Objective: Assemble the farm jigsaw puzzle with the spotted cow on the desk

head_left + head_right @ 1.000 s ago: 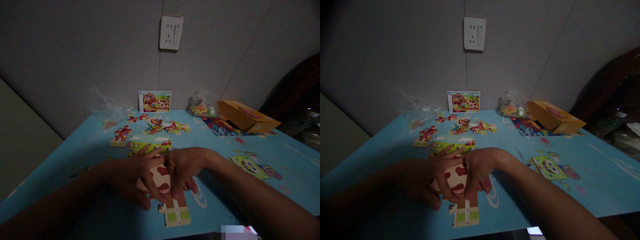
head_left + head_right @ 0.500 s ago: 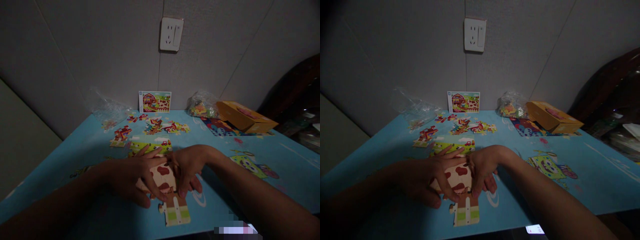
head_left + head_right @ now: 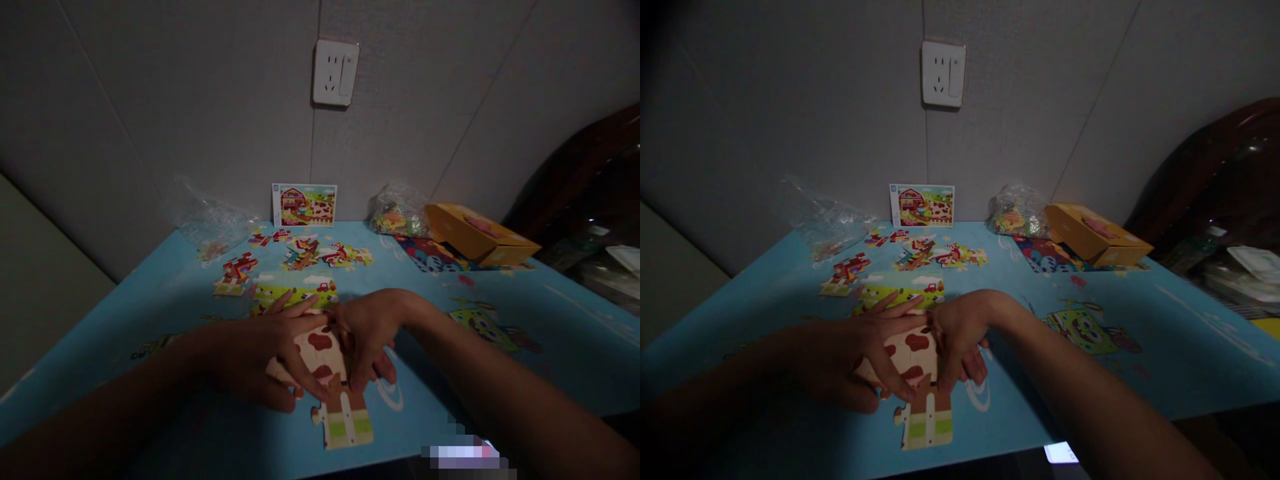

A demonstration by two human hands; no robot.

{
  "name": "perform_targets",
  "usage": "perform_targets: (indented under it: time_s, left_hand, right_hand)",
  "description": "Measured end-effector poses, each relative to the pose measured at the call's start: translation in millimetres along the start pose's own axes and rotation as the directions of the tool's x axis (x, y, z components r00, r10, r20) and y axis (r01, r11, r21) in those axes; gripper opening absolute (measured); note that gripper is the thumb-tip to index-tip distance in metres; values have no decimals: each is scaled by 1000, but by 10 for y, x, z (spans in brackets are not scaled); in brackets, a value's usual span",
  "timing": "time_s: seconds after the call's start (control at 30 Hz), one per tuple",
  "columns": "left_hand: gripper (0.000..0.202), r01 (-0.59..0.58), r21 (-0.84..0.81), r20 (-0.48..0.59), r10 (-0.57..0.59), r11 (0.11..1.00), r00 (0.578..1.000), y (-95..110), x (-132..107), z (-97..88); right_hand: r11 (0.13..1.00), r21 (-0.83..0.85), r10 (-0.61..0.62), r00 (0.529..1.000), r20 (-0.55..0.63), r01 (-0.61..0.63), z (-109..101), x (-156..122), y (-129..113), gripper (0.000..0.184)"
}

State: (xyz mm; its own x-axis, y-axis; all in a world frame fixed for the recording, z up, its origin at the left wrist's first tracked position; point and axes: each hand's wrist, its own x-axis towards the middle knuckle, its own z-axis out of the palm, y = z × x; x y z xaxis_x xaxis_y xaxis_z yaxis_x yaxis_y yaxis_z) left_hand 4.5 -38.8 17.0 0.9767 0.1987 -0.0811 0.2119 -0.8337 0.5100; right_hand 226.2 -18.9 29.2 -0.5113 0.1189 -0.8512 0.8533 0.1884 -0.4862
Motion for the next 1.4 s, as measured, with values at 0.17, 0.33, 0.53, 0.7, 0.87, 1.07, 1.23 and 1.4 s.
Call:
perform_targets:
  time_s: [0.17,0.33,0.53,0.7,0.87,1.07,1.23,1.4]
  left_hand:
    - [46,42,55,-24,-40,998,999,47,25,-1]
    - [51,67,85,0,-67,994,998,23,-7,25]
    - [43,84,94,-23,-82,992,996,-94,-55,97]
    - [44,54,128,-24,-51,990,998,-66,-28,73]
    - [39,62,31,-106,-59,998,993,-89,-39,101]
    - [41,75,31,-98,-72,997,993,-211,-67,180]
    - [44,69,43,-85,-65,997,994,-194,-50,155]
    - [50,78,88,-67,-73,993,995,-109,-27,71]
  right_hand:
    - [1000,-3,19,999,-42,-19,12,22,-41,63]
    - [1000,-8,-21,999,-41,21,-19,64,-8,61]
    - [994,-43,-107,990,-95,103,-45,108,75,58]
    - [992,-67,-115,989,-88,110,-54,98,66,55]
    - [991,-70,-121,990,-76,115,-59,107,63,54]
    - [993,-53,-111,991,-68,108,-57,98,61,54]
    - [991,-53,-126,991,-55,123,-65,104,71,53]
    - [993,-38,-118,991,-66,116,-66,117,85,55]
